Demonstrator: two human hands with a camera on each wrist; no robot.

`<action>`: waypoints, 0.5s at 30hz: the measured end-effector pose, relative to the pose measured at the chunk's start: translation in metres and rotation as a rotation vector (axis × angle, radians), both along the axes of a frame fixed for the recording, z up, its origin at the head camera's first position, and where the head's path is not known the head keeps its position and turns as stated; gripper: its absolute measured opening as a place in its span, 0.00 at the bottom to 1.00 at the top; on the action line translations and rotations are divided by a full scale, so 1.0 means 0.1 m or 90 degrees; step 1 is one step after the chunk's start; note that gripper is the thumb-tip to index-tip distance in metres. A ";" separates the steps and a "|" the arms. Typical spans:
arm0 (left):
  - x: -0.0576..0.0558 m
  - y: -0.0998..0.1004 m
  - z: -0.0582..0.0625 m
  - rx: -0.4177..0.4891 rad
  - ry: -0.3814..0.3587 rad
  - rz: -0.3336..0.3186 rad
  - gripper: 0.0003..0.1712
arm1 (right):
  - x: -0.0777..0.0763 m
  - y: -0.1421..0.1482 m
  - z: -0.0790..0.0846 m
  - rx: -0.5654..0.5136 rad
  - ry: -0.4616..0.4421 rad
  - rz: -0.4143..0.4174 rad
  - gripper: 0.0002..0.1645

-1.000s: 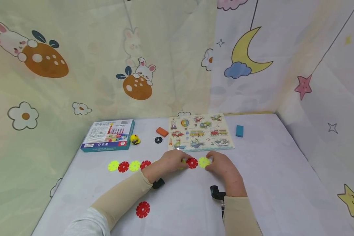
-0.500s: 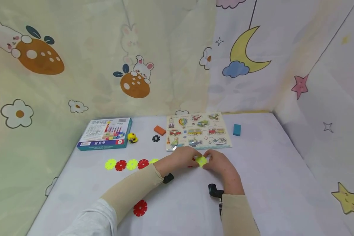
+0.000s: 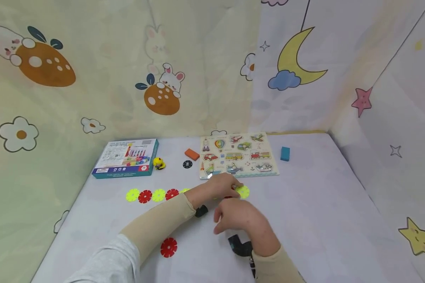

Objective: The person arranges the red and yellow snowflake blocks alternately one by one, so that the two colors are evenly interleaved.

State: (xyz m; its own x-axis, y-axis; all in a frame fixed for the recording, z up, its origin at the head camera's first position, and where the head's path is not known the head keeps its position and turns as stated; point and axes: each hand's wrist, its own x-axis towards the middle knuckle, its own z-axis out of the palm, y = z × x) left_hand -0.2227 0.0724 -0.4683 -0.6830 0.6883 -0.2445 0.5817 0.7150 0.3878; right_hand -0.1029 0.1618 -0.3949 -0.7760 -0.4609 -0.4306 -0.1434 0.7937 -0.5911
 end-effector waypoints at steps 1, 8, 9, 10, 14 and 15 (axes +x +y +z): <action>0.00 0.00 0.00 -0.008 0.000 0.001 0.25 | 0.06 -0.14 -0.02 0.010 0.011 0.048 0.15; 0.01 0.02 -0.01 -0.045 0.009 0.001 0.28 | 0.49 -0.94 -0.41 0.079 0.200 0.313 0.35; 0.01 0.02 -0.01 -0.044 0.008 0.002 0.28 | 0.53 -1.00 -0.47 0.091 0.243 0.330 0.34; 0.02 0.02 -0.01 -0.044 0.008 0.001 0.28 | 0.56 -1.05 -0.51 0.100 0.280 0.341 0.31; 0.02 0.02 0.01 -0.036 0.005 0.001 0.28 | 0.61 -1.16 -0.61 0.118 0.403 0.334 0.16; 0.02 0.02 0.01 -0.034 0.003 0.003 0.28 | 0.61 -1.17 -0.62 0.117 0.416 0.323 0.14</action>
